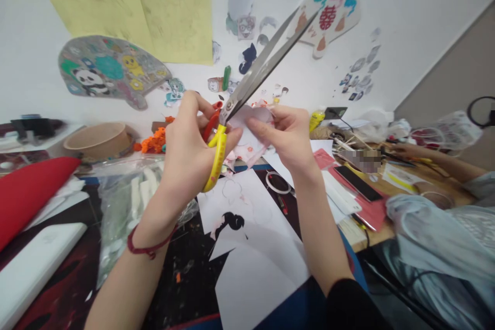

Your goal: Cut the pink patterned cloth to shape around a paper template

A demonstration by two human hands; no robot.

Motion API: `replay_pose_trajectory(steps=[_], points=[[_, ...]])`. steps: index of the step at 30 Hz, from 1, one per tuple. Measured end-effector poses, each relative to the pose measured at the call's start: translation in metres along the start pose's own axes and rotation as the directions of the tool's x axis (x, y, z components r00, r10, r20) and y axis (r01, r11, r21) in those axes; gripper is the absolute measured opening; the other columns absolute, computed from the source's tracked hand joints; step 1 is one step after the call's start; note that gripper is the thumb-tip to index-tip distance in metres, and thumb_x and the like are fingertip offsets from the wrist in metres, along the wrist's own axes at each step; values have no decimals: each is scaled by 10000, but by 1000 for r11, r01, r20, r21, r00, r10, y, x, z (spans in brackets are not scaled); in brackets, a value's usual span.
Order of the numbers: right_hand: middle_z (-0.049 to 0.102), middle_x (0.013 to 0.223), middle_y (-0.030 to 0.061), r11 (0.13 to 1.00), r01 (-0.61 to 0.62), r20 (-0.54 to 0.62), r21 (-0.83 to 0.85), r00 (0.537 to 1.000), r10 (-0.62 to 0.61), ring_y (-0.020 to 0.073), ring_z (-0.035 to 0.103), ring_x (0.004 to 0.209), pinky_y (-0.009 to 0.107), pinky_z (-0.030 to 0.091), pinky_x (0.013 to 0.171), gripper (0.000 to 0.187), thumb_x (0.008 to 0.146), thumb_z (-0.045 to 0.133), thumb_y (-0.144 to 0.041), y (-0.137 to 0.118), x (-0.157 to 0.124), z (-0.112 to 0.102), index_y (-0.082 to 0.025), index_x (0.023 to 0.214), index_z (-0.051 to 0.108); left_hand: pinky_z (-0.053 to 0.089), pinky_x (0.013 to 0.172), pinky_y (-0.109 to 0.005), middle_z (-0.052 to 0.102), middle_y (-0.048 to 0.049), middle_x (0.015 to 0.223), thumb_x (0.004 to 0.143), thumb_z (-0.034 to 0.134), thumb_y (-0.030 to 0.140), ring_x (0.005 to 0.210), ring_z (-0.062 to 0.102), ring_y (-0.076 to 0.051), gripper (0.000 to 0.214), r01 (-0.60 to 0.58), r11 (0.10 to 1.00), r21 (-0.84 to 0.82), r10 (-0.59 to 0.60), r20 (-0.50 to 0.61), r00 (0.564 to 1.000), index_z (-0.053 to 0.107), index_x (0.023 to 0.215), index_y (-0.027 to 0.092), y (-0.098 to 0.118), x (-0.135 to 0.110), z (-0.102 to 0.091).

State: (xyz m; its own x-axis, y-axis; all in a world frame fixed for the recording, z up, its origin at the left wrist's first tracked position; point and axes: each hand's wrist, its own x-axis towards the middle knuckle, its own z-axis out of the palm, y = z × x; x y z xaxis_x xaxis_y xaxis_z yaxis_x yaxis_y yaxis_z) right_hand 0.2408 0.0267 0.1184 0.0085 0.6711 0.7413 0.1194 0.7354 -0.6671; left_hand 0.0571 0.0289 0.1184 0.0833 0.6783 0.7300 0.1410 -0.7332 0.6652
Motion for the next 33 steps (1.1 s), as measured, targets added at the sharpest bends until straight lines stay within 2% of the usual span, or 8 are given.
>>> replay_pose_trajectory(steps=[3,7,10,15,23,29,33], points=[[529,633,-38,1000,1,-53,28,999,1,81,437,603,252,354,550,305,785,842,-426,2,0,-1,-190,679,681,465,495,-280,673,32,717,684,892,321,583,633,-157,475,45,999,-12,-45,-1,999,460,870,251,3,1,0],[518,615,-41,1000,26,-173,7,985,-24,82,418,581,259,367,535,278,756,871,-375,3,1,-3,-204,641,684,489,510,-301,660,26,711,691,863,279,609,642,-174,449,47,998,-33,-48,-49,998,442,845,253,6,2,-3],[510,618,-39,998,61,-208,23,977,-55,85,419,590,269,388,561,258,750,881,-331,3,1,-5,-211,630,686,494,522,-302,661,29,705,705,839,258,600,651,-170,421,42,999,-31,-45,-85,995,445,853,252,6,3,-7],[494,609,-45,997,78,-201,10,977,-74,81,410,581,271,360,552,266,776,866,-294,1,0,-3,-210,620,668,503,540,-310,693,18,730,742,834,321,626,677,-178,422,21,998,-62,-26,-87,996,436,863,251,4,4,-9],[532,595,-45,998,63,-167,-17,984,-65,72,436,563,249,359,515,311,786,853,-341,-2,-2,1,-192,605,649,472,530,-282,743,10,811,761,866,306,616,645,-137,454,14,992,-123,-12,12,1000,431,882,250,9,0,-4],[466,542,-59,996,82,-163,-20,983,-84,56,382,526,242,303,488,373,800,841,-339,-3,-2,0,-180,564,599,379,455,-256,690,49,753,702,921,304,474,498,-77,533,7,992,-126,-6,9,1000,424,887,254,1,1,-3],[480,552,-58,996,73,-148,-43,986,-79,54,389,531,239,307,497,353,795,846,-353,-6,-3,-2,-178,586,622,444,516,-271,714,27,776,732,900,323,593,614,-124,500,-22,991,-129,19,-26,999,430,888,251,2,1,-4]])
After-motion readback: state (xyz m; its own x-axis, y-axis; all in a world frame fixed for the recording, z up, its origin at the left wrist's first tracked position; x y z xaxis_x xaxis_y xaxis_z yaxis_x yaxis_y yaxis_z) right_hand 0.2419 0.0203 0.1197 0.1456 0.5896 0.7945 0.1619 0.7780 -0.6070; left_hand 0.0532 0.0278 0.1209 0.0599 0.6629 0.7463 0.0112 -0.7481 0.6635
